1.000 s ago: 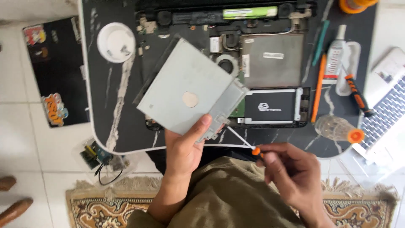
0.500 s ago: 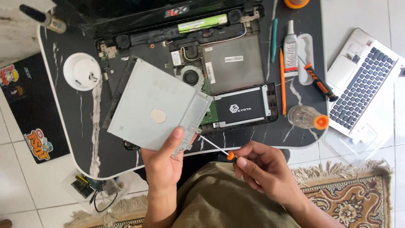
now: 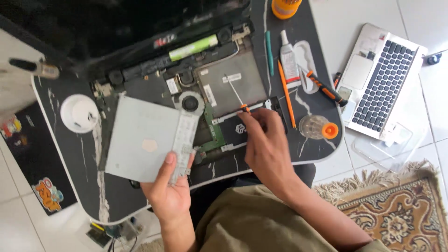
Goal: Unscrewing and removing an internal drive from a disassembled laptop using a screwdriver.
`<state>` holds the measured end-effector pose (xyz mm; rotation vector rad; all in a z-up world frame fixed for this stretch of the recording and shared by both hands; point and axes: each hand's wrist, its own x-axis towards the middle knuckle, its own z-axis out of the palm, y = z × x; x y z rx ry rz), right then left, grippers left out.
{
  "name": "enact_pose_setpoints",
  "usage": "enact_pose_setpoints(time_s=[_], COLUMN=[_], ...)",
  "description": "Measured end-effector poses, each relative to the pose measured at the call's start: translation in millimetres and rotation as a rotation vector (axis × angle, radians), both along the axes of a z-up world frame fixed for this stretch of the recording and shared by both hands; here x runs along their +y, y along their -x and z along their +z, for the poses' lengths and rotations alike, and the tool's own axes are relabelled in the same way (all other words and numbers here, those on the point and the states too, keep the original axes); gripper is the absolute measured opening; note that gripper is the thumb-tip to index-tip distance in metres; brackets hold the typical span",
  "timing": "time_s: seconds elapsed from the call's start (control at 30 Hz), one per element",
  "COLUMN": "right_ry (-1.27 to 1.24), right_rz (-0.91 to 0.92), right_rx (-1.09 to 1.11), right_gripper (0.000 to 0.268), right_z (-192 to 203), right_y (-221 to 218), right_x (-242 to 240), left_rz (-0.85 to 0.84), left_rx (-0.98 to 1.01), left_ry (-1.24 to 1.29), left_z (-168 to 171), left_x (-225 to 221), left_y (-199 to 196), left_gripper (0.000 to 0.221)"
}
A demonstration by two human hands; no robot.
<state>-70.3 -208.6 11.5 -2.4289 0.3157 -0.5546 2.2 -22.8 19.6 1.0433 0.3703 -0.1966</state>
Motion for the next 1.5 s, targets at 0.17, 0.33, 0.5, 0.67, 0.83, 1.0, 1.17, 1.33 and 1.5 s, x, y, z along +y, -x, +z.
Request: enact_pose_setpoints(time_s=[0.17,0.33,0.5,0.67,0.83,1.0,1.17,1.33,1.5], right_ry=[0.111,0.074,-0.069,0.078,-0.207,-0.187,-0.072,-0.053,-0.134], right_rz=[-0.014,0.081,-0.181,-0.375,-0.31,0.076,0.055,-0.118,0.008], right_rx=[0.028,-0.017,-0.159,-0.159,-0.068,-0.033,0.038,0.092,0.065], right_gripper=[0.034,0.027,0.022,0.015,0.021,0.048,0.082,0.072,0.042], right_z=[2.6,44.9,80.3,60.9,59.8,54.3,43.9,20.0,28.1], right_y=[-6.8,17.0,61.8,80.3,22.4,-61.3,-108.3,-129.0,-125.8], right_x=[2.7,-3.6,-51.5,-127.4,-165.8,-206.8,-210.9,-209.0,-206.3], left_rz=[-0.076,-0.098,-0.162,-0.164,-0.073,-0.009,-0.035,-0.021,-0.048], left_rx=[-0.073,-0.075,-0.121,-0.176,-0.228,-0.239,-0.264,-0.218,-0.157], left_ry=[0.017,-0.057,0.005,-0.071,-0.222,-0.204,-0.215,-0.169,-0.143], left_z=[-10.0,-18.6,-31.8,-20.3,-28.6,-39.9,-40.3,-38.0,-30.9], left_x=[-0.6,-4.3,-2.8,-14.1,-16.9,-16.1,-10.3,-12.5,-13.7], left_y=[-2.5,-9.4,-11.0,-11.8,-6.9,0.2,2.2,-1.5,-7.8], left_gripper=[0.073,0.078,0.081,0.08,0.085,0.088,0.088,0.086,0.086])
